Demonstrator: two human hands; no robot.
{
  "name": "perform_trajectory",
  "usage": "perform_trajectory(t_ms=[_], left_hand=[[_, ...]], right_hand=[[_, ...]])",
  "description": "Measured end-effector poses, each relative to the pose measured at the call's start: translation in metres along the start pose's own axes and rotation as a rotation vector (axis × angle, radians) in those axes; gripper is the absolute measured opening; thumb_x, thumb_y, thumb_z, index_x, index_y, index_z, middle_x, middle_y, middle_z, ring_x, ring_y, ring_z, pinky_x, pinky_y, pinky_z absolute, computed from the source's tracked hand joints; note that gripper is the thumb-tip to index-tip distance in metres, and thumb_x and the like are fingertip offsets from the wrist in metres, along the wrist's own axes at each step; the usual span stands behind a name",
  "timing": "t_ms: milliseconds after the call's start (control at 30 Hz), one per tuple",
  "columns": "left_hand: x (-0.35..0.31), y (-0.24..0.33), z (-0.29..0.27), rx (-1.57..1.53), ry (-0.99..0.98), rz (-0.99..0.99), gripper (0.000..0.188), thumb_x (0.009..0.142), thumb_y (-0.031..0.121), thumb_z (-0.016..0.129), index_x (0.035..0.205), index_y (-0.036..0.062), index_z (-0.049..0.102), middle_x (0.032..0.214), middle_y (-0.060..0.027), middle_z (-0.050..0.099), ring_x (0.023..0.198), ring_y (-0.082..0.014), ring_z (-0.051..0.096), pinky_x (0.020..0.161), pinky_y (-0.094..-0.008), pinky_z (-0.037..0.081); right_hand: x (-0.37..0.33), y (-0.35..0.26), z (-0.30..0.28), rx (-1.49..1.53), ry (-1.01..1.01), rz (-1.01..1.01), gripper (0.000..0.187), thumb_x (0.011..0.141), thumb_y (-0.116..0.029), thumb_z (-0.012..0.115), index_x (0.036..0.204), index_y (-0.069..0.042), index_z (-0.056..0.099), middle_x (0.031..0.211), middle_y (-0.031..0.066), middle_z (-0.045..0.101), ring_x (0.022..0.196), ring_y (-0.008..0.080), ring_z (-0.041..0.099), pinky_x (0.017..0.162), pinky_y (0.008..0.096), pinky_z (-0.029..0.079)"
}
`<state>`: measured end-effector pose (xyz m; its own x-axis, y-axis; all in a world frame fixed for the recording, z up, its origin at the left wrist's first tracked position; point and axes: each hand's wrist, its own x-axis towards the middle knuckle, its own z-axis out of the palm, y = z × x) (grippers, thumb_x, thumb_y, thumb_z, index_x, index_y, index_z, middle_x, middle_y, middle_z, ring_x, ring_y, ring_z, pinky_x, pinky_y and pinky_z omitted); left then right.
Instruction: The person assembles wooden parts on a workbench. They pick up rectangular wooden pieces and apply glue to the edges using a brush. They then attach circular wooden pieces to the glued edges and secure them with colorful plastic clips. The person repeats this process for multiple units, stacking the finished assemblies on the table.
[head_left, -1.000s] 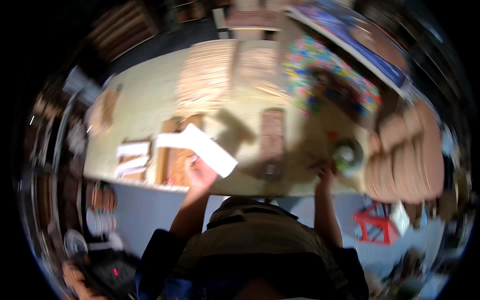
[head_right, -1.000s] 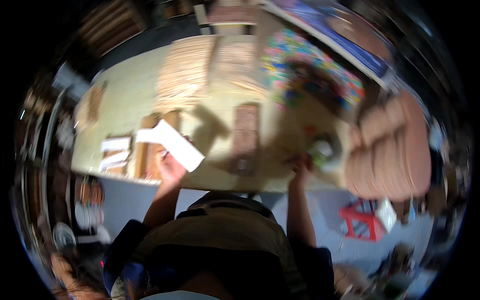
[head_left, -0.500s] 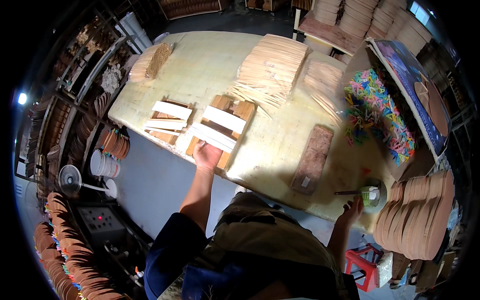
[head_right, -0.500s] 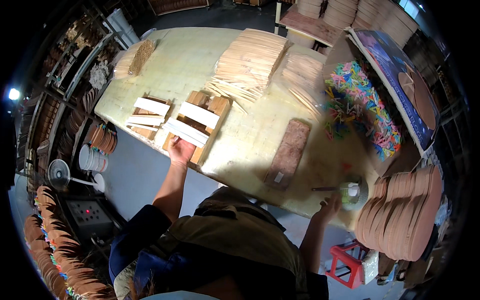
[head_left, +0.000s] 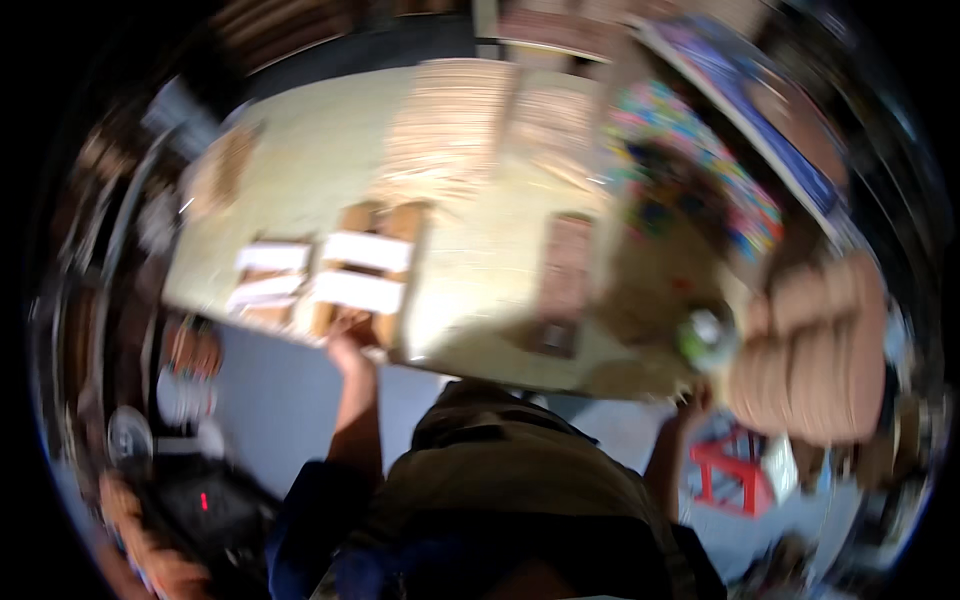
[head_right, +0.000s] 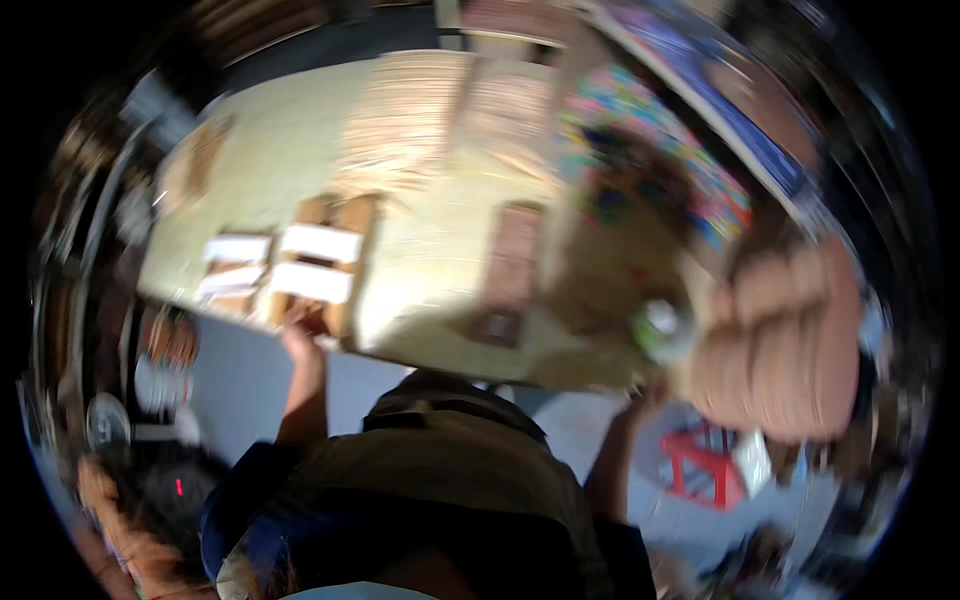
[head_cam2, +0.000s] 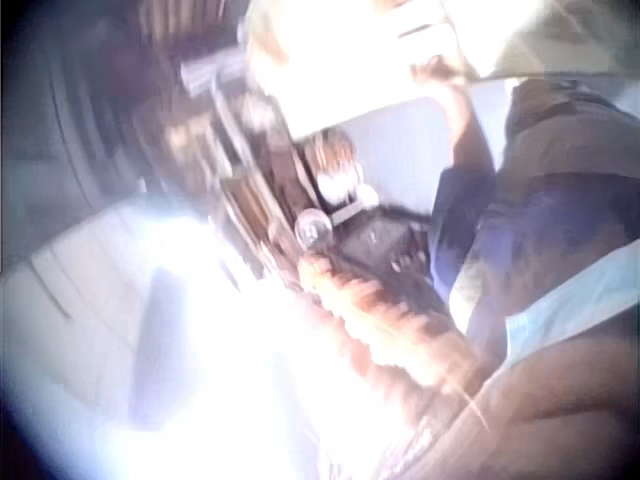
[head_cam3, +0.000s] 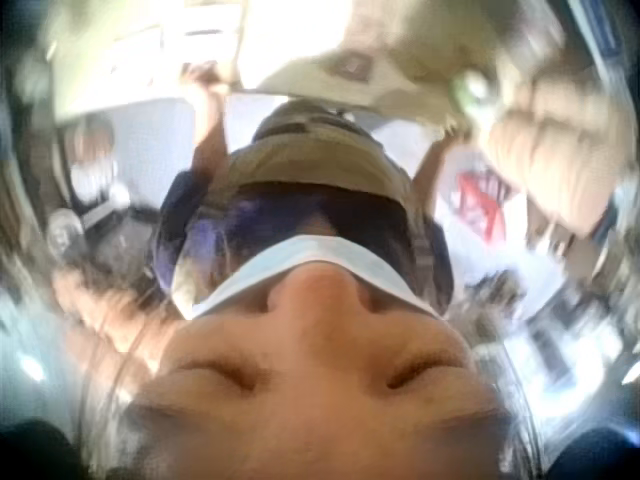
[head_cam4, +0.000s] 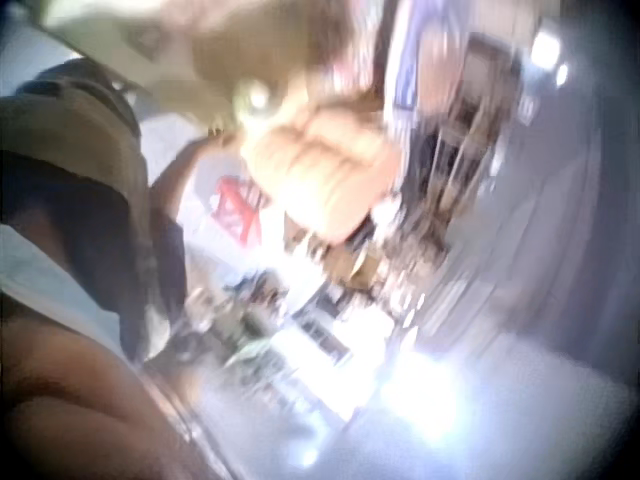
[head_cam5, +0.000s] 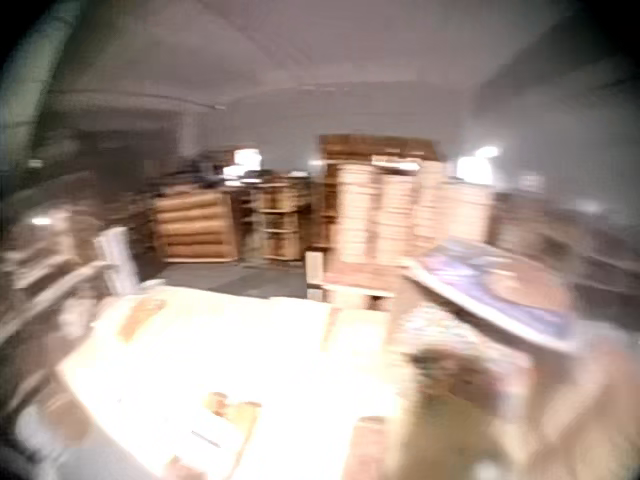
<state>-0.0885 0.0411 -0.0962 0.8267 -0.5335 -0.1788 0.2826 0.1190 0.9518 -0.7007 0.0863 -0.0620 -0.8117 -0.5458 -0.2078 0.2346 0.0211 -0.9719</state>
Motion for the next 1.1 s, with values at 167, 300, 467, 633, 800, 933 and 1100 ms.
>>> perform_trajectory(t_ms=[167,300,467,633,800,933,1100], left_hand=[[-0.075,0.051,0.083,0.093,0.010,0.334,0.027,0.096,0.016,0.048,0.121,0.0067,0.048,0.113,-0.0069,0.054,0.097,-0.0158,0.054,0.082,-0.0322,0.047],[-0.169,0.032,0.166,0.201,-0.793,0.240,0.023,0.097,0.017,0.049,0.117,0.0057,0.051,0.110,-0.0041,0.054,0.092,-0.0120,0.051,0.082,-0.0279,0.043],[-0.299,-0.021,0.224,0.407,-1.601,-0.362,0.028,0.094,0.015,0.055,0.120,0.0053,0.053,0.100,-0.0039,0.057,0.082,-0.0118,0.058,0.072,-0.0261,0.048],[-0.397,-0.072,0.270,0.618,-1.494,-0.793,0.035,0.094,0.027,0.054,0.121,0.0048,0.049,0.091,-0.0051,0.059,0.079,-0.0142,0.060,0.063,-0.0275,0.050],[-0.473,-0.112,0.313,0.412,-1.244,-1.083,0.031,0.096,0.034,0.045,0.103,0.0056,0.055,0.078,-0.0068,0.059,0.063,-0.0183,0.059,0.051,-0.0341,0.045],[-0.468,-0.166,0.309,0.602,-1.497,-0.755,0.028,0.092,0.026,0.041,0.078,0.0045,0.054,0.066,-0.0082,0.058,0.058,-0.0223,0.058,0.051,-0.0383,0.044],[-0.465,-0.148,0.302,0.588,-1.525,-0.407,0.019,0.089,0.013,0.042,0.078,0.0019,0.053,0.064,-0.0091,0.058,0.057,-0.0236,0.056,0.052,-0.0374,0.044]], right_hand=[[0.056,0.026,-0.006,-0.081,0.099,-0.424,0.036,0.084,-0.009,0.066,0.116,-0.004,0.053,0.092,0.0005,0.052,0.080,0.0107,0.049,0.074,0.0246,0.044],[0.061,-0.007,0.014,-0.369,0.118,-0.421,0.038,0.080,-0.010,0.068,0.114,-0.004,0.053,0.094,0.0037,0.053,0.080,0.0142,0.051,0.073,0.0286,0.045],[0.083,0.011,-0.001,-0.542,-0.035,-0.494,0.031,0.078,-0.015,0.072,0.105,-0.004,0.062,0.089,0.0021,0.058,0.073,0.0140,0.052,0.071,0.0285,0.045],[0.062,-0.044,-0.007,-0.230,-0.208,-0.045,0.018,0.086,-0.016,0.063,0.097,-0.002,0.065,0.081,0.0004,0.061,0.078,0.0114,0.054,0.072,0.0276,0.045],[0.073,-0.046,-0.025,-0.320,-0.248,-0.079,0.017,0.088,-0.016,0.060,0.095,-0.001,0.066,0.080,0.0010,0.061,0.076,0.0105,0.054,0.069,0.0269,0.045],[0.071,-0.049,-0.022,-0.488,-0.251,-0.215,0.018,0.088,-0.015,0.059,0.094,0.001,0.065,0.080,0.0041,0.062,0.075,0.0115,0.054,0.068,0.0281,0.045],[0.086,-0.025,-0.019,-0.503,-0.216,-0.261,0.018,0.088,-0.015,0.060,0.093,0.001,0.064,0.079,0.0056,0.062,0.073,0.0120,0.054,0.066,0.0292,0.045]])
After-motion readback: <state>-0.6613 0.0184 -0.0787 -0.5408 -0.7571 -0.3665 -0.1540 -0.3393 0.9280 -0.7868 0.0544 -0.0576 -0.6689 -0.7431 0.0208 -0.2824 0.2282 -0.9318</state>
